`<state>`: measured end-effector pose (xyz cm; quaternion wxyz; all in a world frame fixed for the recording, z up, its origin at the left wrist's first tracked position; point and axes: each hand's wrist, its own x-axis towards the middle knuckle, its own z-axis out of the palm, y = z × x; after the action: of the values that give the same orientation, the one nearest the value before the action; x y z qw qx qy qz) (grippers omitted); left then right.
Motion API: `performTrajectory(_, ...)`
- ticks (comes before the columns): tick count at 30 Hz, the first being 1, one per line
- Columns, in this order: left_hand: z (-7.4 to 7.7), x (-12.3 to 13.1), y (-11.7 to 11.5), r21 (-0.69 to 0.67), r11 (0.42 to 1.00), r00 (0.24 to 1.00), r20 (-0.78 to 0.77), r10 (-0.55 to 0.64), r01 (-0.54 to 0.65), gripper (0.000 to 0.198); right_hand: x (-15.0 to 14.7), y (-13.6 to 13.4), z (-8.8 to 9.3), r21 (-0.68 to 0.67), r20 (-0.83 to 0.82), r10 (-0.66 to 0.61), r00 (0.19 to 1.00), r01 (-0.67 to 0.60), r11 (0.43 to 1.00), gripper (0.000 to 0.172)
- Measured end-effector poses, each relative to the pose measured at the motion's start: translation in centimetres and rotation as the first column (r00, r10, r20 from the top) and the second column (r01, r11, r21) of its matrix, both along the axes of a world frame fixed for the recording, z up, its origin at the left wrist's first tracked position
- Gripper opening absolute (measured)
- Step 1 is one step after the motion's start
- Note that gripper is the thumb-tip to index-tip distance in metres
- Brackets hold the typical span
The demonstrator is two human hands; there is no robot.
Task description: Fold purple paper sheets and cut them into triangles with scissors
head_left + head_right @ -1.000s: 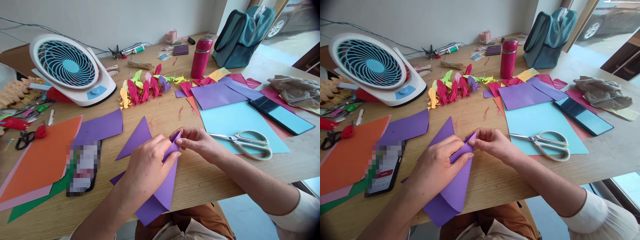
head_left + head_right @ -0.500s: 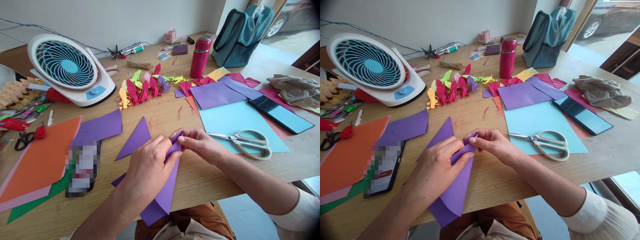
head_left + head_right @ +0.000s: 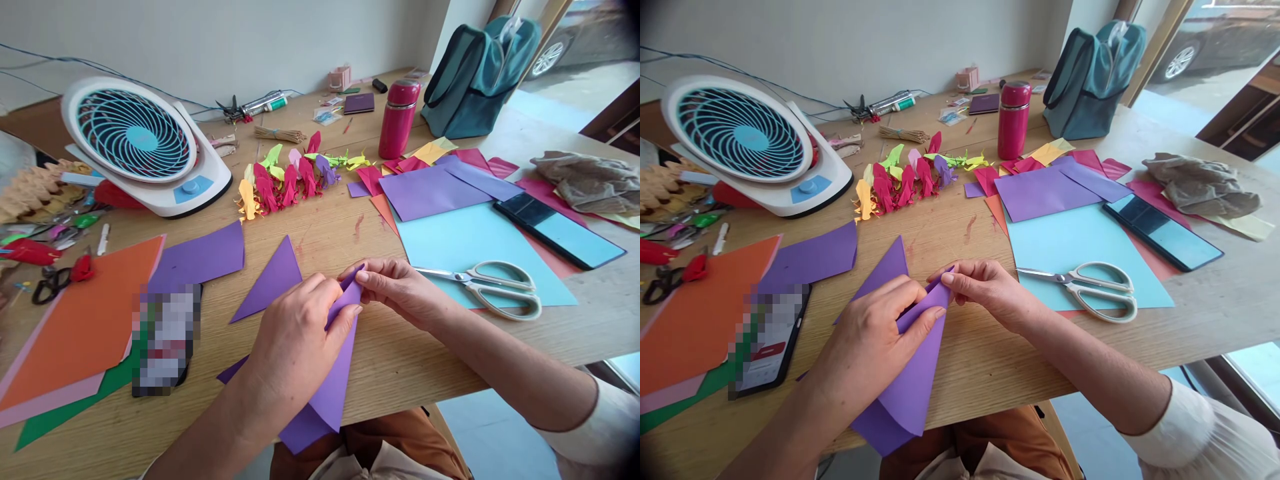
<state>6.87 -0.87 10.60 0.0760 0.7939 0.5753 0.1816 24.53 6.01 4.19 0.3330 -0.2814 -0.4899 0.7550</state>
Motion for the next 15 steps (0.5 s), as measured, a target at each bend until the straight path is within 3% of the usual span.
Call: performTrajectory(15,0.25,0.30,-0.51,0.035,0.999,1.000,0.012,-0.011,0.011,0.028,-0.01,-0.19,-0.09,-0.087,-0.019,-0.077,0.997,0.075,0.993,0.031)
